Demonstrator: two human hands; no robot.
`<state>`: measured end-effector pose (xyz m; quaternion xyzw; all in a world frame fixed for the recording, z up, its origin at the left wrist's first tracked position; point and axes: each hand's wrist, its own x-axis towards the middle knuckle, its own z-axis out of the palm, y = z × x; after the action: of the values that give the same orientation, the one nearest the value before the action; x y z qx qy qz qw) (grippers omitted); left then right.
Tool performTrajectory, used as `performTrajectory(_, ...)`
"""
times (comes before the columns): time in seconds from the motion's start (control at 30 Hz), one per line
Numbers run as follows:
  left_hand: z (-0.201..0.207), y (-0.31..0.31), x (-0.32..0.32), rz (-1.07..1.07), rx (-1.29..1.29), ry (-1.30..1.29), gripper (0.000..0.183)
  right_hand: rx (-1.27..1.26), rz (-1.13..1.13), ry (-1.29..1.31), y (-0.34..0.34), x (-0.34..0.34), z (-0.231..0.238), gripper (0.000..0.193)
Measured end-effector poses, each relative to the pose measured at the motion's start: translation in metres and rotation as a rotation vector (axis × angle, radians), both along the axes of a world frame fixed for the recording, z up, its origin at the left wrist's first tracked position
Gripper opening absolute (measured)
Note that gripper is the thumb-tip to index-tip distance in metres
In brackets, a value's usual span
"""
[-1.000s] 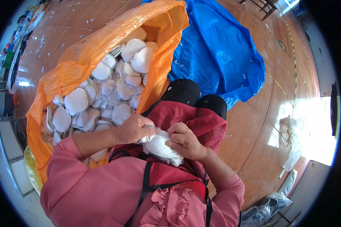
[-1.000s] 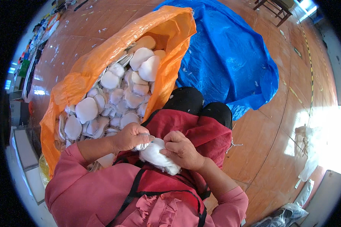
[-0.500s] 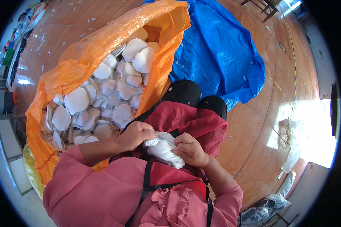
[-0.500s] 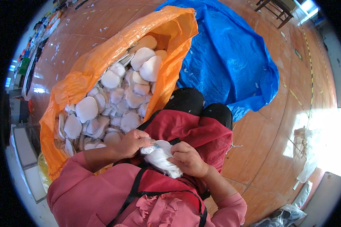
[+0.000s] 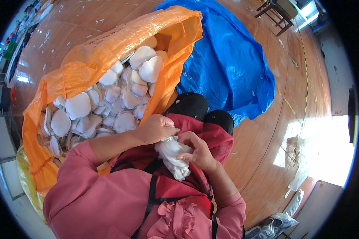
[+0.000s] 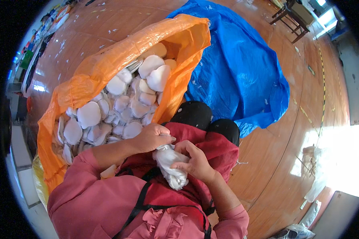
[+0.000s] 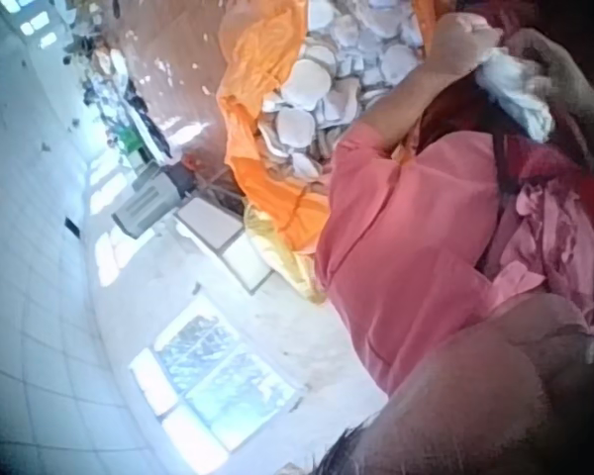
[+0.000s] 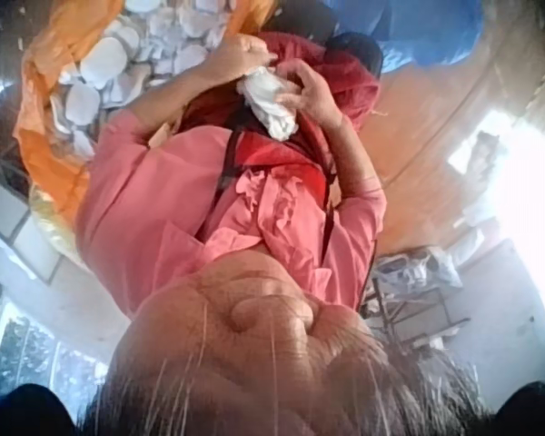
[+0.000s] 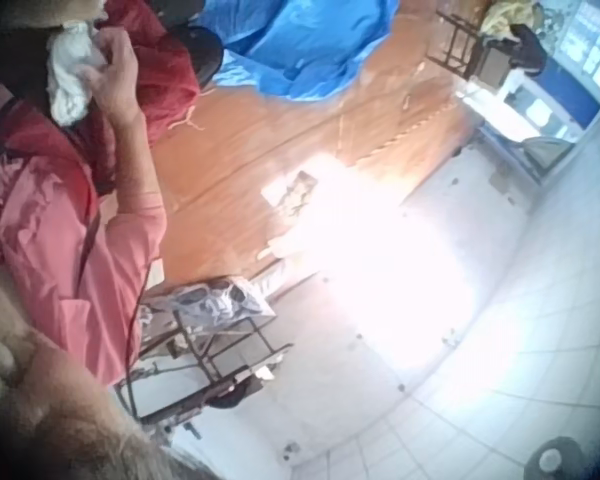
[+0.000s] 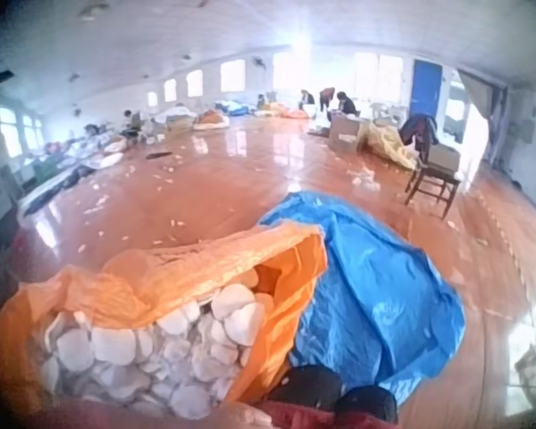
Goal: The person sits on the floor and repeatedly picks white fabric pieces from a large orange bag. They open each piece, insert a small amount of white stuffing, and close it by hand. The finished pieces are placed on a blue tarp beside them.
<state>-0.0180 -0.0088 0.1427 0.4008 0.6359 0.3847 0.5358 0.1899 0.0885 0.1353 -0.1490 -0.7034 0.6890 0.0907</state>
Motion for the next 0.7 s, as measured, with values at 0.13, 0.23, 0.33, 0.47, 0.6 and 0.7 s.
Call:
performTrajectory(0.13, -0.005, 0.011, 0.003, 0.052, -0.049, -0.084, 0.033, 0.144, 0.039, -0.157, 0.009, -0.016, 0.007, 0.048)
performTrajectory(0.23, -0.015, 0.014, 0.005, 0.156, -0.119, -0.276, 0.031, 0.154, 0.047, -0.207, 0.011, -0.020, 0.008, 0.048)
performTrajectory(0.33, -0.024, 0.016, 0.007, 0.233, -0.184, -0.393, 0.030, 0.180, 0.057, -0.228, 0.013, -0.022, 0.005, 0.045)
performTrajectory(0.47, -0.028, 0.018, 0.011, 0.329, -0.182, -0.430, 0.030, 0.106, 0.054, -0.286, 0.014, -0.025, 0.004, 0.042)
performTrajectory(0.6, -0.022, 0.012, 0.005, 0.240, -0.104, -0.314, 0.032, 0.133, -0.022, -0.232, 0.003, -0.021, 0.000, 0.044)
performTrajectory(0.7, -0.022, 0.011, 0.009, 0.306, -0.117, -0.381, 0.034, 0.121, -0.101, -0.193, -0.008, -0.020, -0.012, 0.045)
